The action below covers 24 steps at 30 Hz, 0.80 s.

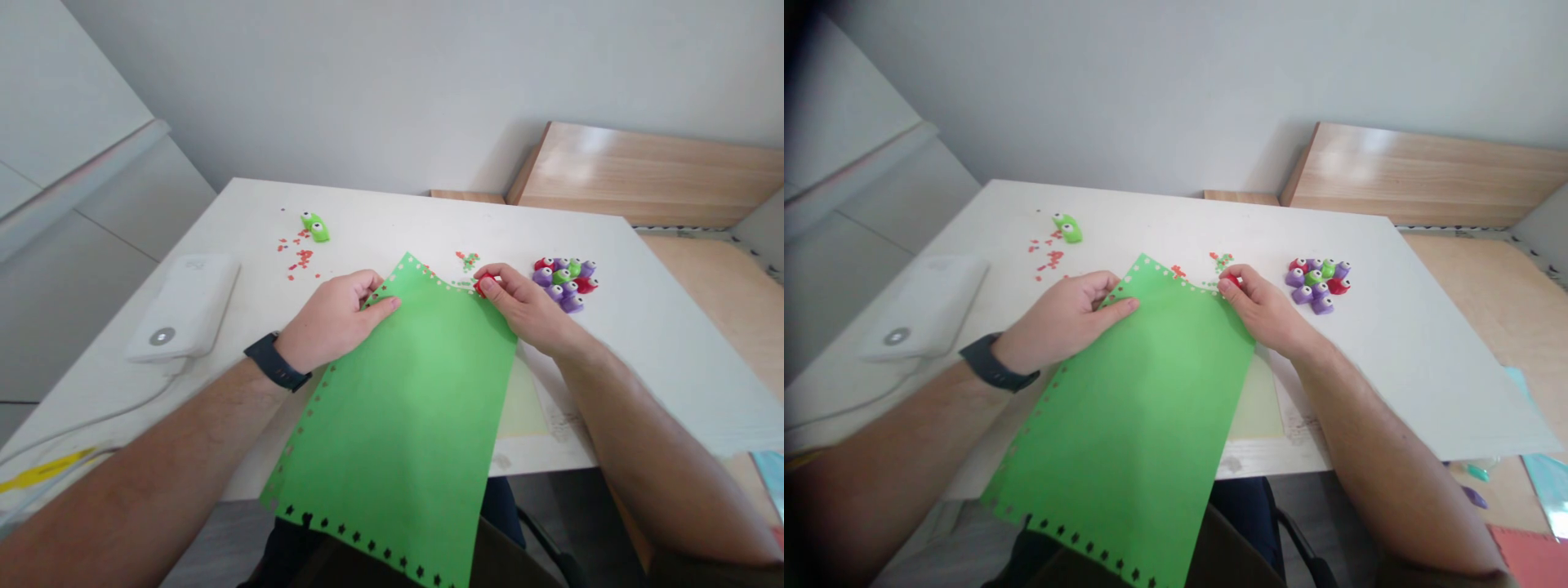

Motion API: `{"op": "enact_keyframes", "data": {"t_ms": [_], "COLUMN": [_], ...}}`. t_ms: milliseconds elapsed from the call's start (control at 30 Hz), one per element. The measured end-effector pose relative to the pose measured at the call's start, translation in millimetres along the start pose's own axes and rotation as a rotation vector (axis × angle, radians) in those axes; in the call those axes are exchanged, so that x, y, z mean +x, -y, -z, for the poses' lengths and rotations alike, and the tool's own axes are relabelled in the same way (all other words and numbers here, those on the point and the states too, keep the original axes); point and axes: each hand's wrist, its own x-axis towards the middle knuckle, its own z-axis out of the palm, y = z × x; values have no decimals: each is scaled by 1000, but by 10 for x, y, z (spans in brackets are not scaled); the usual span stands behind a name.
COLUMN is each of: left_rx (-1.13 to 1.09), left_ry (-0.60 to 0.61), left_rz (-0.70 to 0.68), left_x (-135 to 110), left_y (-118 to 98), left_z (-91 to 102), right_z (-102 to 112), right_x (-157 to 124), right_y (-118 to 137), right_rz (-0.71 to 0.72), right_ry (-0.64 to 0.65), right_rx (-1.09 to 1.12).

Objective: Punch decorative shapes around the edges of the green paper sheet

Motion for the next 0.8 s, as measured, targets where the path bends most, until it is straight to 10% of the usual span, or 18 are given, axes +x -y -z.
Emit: {"op": "enact_keyframes", "data": {"t_ms": [800], "left_rx": [9], "left_ry": [-4], "left_rz": [-6], "left_x": [0], "left_y": [-25], "left_z": [6], "right_z": [-12], "right_x": [-8], "right_y": [1], "right_rz": [-13], "right_ry": [20], "right_rx": [-4]}}
